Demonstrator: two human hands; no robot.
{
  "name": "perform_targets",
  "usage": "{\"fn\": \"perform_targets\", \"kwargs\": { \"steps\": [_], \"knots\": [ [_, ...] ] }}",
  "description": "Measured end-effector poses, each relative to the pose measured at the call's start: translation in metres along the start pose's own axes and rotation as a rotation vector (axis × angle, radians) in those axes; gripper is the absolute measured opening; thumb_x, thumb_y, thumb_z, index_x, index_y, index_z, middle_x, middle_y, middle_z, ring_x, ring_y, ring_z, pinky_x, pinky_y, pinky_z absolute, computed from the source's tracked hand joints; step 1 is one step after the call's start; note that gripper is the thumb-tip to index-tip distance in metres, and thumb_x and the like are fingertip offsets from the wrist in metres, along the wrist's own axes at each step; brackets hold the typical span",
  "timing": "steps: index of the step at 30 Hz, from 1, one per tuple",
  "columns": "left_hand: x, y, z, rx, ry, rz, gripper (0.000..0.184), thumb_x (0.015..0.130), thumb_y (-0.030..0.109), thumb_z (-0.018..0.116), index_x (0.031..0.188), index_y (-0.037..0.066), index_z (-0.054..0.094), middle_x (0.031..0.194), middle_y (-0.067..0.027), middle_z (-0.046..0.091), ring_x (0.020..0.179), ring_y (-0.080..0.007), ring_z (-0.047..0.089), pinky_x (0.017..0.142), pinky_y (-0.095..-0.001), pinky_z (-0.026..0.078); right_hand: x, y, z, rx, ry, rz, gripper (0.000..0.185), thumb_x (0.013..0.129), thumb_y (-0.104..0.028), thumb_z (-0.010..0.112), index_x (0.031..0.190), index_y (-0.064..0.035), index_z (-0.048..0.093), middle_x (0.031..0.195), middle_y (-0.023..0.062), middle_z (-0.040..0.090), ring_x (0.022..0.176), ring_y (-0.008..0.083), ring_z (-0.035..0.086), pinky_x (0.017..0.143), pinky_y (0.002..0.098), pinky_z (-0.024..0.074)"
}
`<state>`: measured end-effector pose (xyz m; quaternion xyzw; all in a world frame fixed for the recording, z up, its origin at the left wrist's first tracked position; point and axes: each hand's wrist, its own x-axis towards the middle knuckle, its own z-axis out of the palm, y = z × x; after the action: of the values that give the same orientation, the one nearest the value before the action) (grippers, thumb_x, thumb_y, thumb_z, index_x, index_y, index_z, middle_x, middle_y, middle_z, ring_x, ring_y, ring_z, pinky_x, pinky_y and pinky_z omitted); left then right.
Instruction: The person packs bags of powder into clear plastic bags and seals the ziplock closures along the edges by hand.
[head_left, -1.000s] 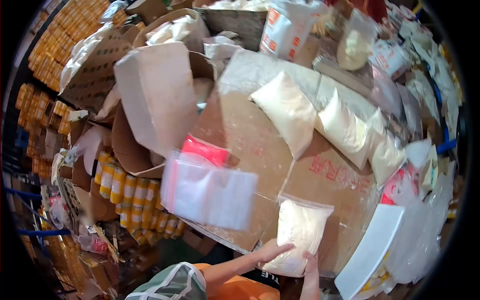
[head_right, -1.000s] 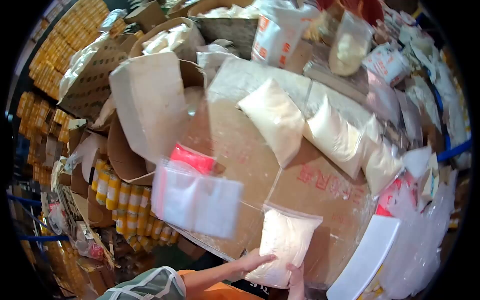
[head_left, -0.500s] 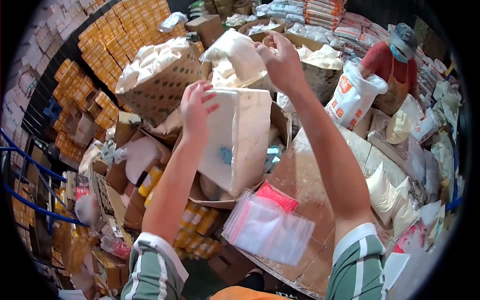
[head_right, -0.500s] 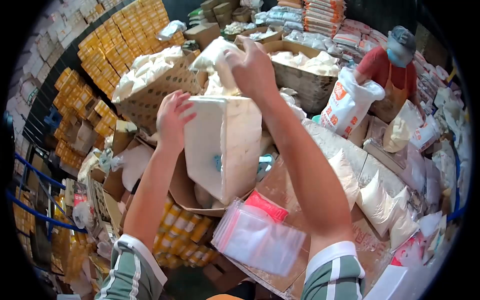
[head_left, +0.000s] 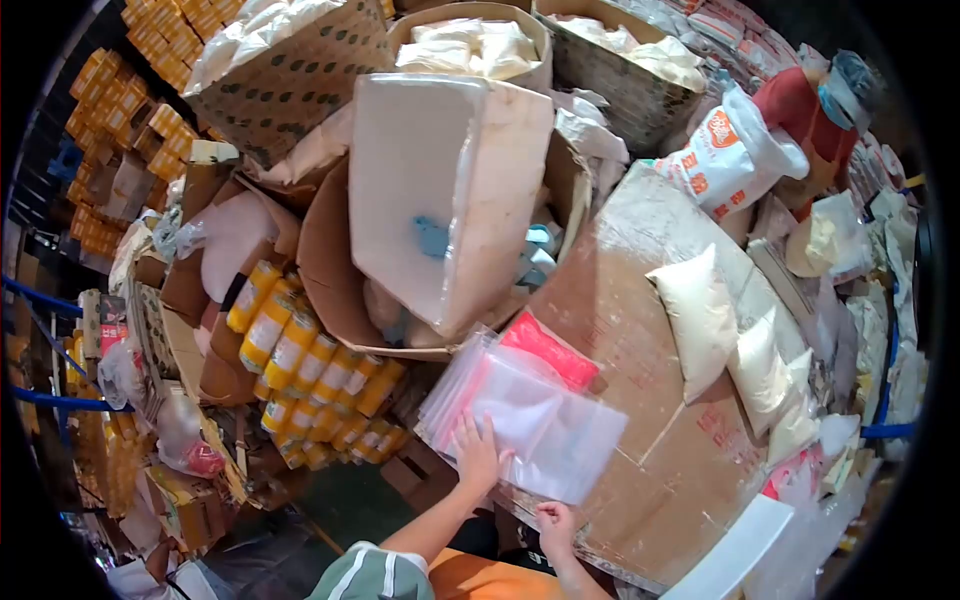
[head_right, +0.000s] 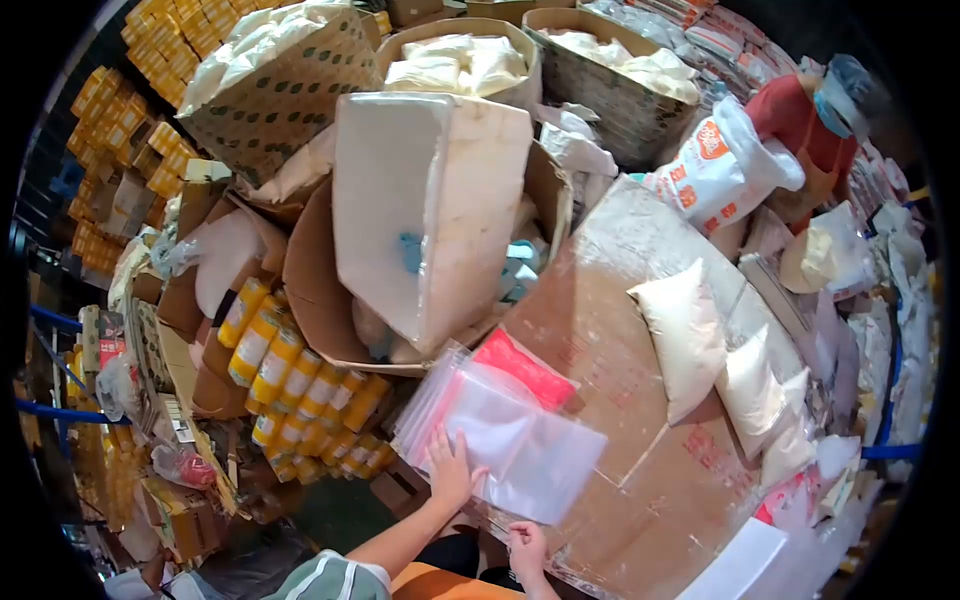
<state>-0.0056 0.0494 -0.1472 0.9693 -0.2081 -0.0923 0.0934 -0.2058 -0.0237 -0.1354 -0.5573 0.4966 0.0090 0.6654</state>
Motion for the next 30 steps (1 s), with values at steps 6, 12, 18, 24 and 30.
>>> {"fn": "perform_targets", "kwargs": {
  "steps": [6, 12, 18, 24, 30],
  "knots": [
    [-0.009, -0.011, 0.017, -0.215, 0.021, 0.069, 0.058, 0.075, 0.025, 0.074, 0.126, 0.006, 0.055, 0.140, -0.0181, 0.045, 0.121, -0.0378, 0.047, 0.099, -0.0471, 0.040, -0.018, 0.001, -0.043, 0.074, -0.053, 0.046, 0.008, 0.088, -0.003, 0.057, 0.093, -0.0033, 0.062, 0.081, 0.0046, 0.064, 0.069, 0.0108, 0.060, 0.063, 0.0240, 0.0484],
    [-0.034, -0.031, 0.049, -0.240, 0.116, 0.227, 0.016, 0.077, 0.014, 0.067, 0.092, 0.008, 0.069, 0.112, -0.0086, 0.068, 0.100, -0.0353, 0.060, 0.088, -0.0425, 0.048, -0.035, 0.047, -0.059, 0.202, -0.008, 0.031, 0.009, 0.090, -0.002, 0.054, 0.096, -0.0028, 0.061, 0.081, 0.0042, 0.063, 0.067, 0.0108, 0.059, 0.062, 0.0235, 0.0478],
    [-0.026, -0.019, 0.004, -0.266, 0.368, 0.270, 0.007, 0.077, 0.010, 0.066, 0.083, 0.009, 0.068, 0.094, -0.0066, 0.069, 0.092, -0.0316, 0.060, 0.080, -0.0419, 0.047, -0.108, 0.073, -0.104, 0.246, 0.027, 0.021, 0.009, 0.090, -0.002, 0.055, 0.094, -0.0033, 0.063, 0.082, 0.0050, 0.065, 0.067, 0.0109, 0.061, 0.061, 0.0233, 0.0479],
    [-0.105, 0.084, -0.128, -0.260, 0.554, 0.814, 0.005, 0.076, 0.017, 0.068, 0.082, 0.019, 0.067, 0.117, 0.0035, 0.064, 0.116, -0.0235, 0.052, 0.111, -0.0544, 0.021, -0.160, 0.009, -0.132, 0.505, 0.033, -0.110, 0.029, 0.092, -0.019, 0.056, 0.118, -0.0064, 0.058, 0.101, 0.0075, 0.064, 0.087, 0.0163, 0.062, 0.072, 0.0283, 0.0507],
    [-0.242, 0.151, -0.195, -0.353, 0.471, 1.205, 0.011, 0.070, 0.017, 0.073, 0.078, 0.022, 0.067, 0.130, 0.0013, 0.056, 0.130, -0.0255, 0.044, 0.112, -0.0554, 0.020, -0.190, -0.074, -0.135, 0.453, 0.137, -0.600, 0.033, 0.093, -0.032, 0.057, 0.115, -0.0064, 0.059, 0.118, 0.0065, 0.059, 0.106, 0.0174, 0.057, 0.083, 0.0297, 0.0470]
  ]
}}
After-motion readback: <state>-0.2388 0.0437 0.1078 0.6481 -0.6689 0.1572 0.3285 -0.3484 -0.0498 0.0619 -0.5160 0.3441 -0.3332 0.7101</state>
